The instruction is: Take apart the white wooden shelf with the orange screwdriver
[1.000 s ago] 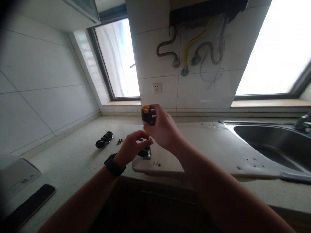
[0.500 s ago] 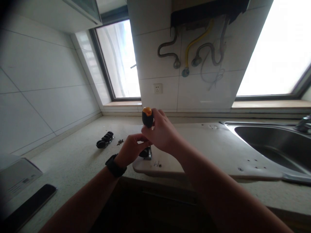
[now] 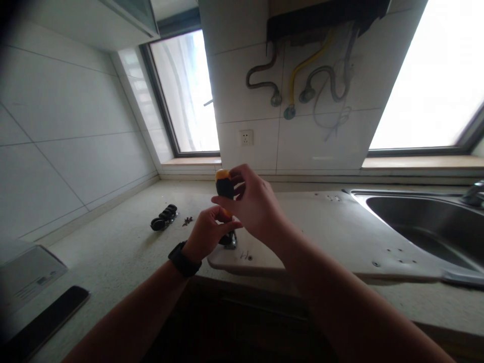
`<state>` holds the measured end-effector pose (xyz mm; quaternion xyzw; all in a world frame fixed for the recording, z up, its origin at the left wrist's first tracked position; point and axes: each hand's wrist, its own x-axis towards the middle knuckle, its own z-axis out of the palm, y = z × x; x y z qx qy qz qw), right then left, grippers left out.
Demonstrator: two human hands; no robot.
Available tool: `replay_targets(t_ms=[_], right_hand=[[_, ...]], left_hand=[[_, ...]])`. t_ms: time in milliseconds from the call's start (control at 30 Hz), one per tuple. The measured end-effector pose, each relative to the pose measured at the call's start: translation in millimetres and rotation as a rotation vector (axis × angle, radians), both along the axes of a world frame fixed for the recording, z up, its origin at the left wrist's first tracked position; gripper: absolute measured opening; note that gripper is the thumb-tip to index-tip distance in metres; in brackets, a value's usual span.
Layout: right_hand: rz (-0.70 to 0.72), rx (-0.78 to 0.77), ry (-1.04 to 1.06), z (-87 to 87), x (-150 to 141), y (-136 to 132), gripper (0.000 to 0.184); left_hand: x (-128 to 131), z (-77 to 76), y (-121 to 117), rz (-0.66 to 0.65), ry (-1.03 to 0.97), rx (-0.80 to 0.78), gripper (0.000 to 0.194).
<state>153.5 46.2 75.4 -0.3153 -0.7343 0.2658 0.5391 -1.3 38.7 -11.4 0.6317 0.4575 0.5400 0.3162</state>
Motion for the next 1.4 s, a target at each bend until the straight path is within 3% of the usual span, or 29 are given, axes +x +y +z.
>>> replay_targets(t_ms=[100,200,333,400,600,833,1100,1400], right_hand=[[0.053,-0.032,0.041,0.9,-0.9,-2.7,0.042],[0.043,-0.021,0.016,-1.0,-0.3,-1.7,0.044],[0.027,-0.006,0.021,-7.3,1.3,5.9,0.05],[0.03,-0.013,0.023,-9.3,1.6,9.2,0.051],[0.064,-0.119,-0.031,-6.0,0.2,8.5,0.052],[-0.092,-0.052,-0.103,-9.6,1.5,9.5,0.049],[0.025,-0.062,-0.023,-8.4,5.0,7.1,0.046],[0.075,-0.046,-0.058,-7.7,5.2,4.0,0.039]], left_hand=[[-2.5,1.0,0.1,0.006,0.045,0.035,0.041],[-7.7,5.8,-0.3,-0.076,0.168,0.083,0.04],[-12.9,15.1,-3.5,-0.203,0.238,0.056,0.02],[-13.8,19.4,-5.7,-0.224,0.231,0.014,0.019],[-12.7,26.2,-9.9,-0.162,0.248,0.011,0.014],[-9.5,23.0,-9.5,-0.114,0.246,0.021,0.01],[-5.1,14.4,-4.2,-0.003,0.214,0.026,0.01],[-3.9,13.5,-6.9,-0.008,0.157,0.024,0.015]])
